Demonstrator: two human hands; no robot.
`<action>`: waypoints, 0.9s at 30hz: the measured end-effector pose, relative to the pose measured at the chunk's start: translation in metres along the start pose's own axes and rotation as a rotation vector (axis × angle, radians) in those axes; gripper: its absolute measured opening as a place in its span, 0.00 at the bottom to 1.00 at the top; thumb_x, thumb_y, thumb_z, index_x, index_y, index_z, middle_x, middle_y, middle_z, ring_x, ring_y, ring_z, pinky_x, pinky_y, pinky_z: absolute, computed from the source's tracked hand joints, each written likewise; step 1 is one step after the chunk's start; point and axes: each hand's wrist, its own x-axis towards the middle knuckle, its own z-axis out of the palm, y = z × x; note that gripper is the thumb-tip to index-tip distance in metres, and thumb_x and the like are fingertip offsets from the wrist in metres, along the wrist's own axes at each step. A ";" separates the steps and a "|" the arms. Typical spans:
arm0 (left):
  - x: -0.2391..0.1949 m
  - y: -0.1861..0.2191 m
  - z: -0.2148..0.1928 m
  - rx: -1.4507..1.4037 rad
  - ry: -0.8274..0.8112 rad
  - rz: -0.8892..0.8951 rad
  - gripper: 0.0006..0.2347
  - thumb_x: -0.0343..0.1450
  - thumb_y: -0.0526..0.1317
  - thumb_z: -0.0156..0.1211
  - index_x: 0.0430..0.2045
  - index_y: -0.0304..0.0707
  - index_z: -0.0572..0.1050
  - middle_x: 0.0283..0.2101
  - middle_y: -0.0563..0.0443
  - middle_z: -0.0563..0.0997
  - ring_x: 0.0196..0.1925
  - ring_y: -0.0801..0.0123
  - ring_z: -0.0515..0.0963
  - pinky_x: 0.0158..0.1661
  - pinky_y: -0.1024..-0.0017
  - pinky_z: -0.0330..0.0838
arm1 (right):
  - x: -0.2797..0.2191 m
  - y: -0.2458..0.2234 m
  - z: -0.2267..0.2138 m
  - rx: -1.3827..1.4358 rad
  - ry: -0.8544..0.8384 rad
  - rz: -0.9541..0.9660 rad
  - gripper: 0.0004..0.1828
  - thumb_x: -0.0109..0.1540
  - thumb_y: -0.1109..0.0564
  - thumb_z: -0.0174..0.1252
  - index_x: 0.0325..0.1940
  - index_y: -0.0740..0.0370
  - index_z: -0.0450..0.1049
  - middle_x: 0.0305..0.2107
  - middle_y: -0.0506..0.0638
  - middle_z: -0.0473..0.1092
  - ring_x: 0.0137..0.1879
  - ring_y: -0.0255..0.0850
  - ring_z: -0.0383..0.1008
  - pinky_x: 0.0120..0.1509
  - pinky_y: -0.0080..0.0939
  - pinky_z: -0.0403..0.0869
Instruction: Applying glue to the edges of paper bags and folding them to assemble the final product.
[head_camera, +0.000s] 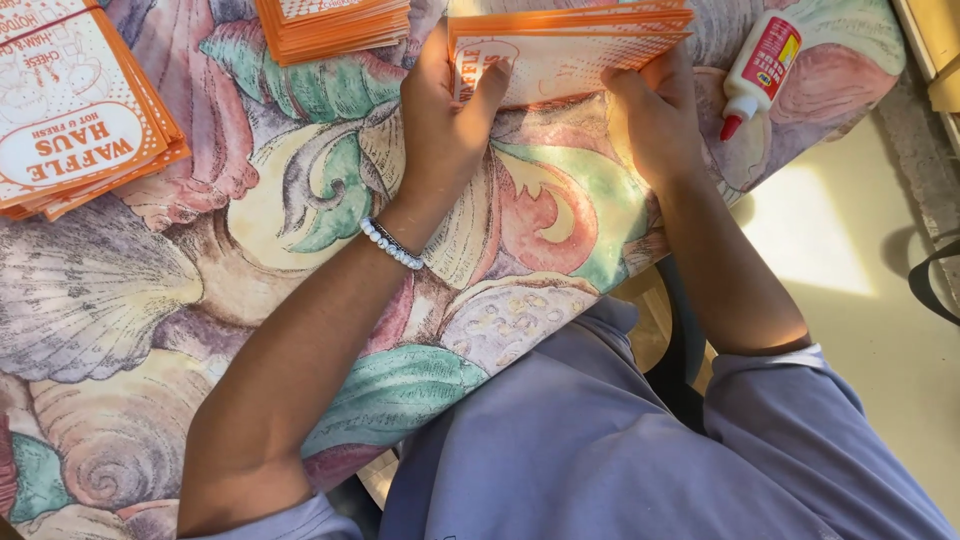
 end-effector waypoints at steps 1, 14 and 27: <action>0.000 -0.002 0.000 0.012 0.026 0.019 0.10 0.75 0.37 0.59 0.49 0.37 0.72 0.46 0.48 0.83 0.50 0.64 0.83 0.51 0.67 0.78 | 0.001 -0.001 -0.001 0.078 -0.040 0.000 0.24 0.70 0.70 0.49 0.69 0.55 0.60 0.62 0.50 0.66 0.69 0.43 0.65 0.75 0.48 0.66; 0.074 -0.016 0.022 -0.037 0.181 -0.054 0.11 0.69 0.38 0.68 0.33 0.42 0.68 0.34 0.53 0.73 0.32 0.75 0.74 0.33 0.79 0.75 | 0.073 -0.017 -0.108 0.014 0.149 0.267 0.12 0.73 0.68 0.61 0.40 0.57 0.68 0.27 0.45 0.62 0.28 0.37 0.66 0.29 0.42 0.75; 0.146 -0.022 0.040 0.151 0.122 0.065 0.09 0.69 0.36 0.68 0.35 0.41 0.70 0.35 0.50 0.75 0.34 0.69 0.76 0.34 0.73 0.74 | 0.140 0.006 -0.137 -0.214 0.067 0.108 0.08 0.73 0.63 0.63 0.44 0.56 0.71 0.31 0.45 0.66 0.33 0.39 0.69 0.33 0.43 0.75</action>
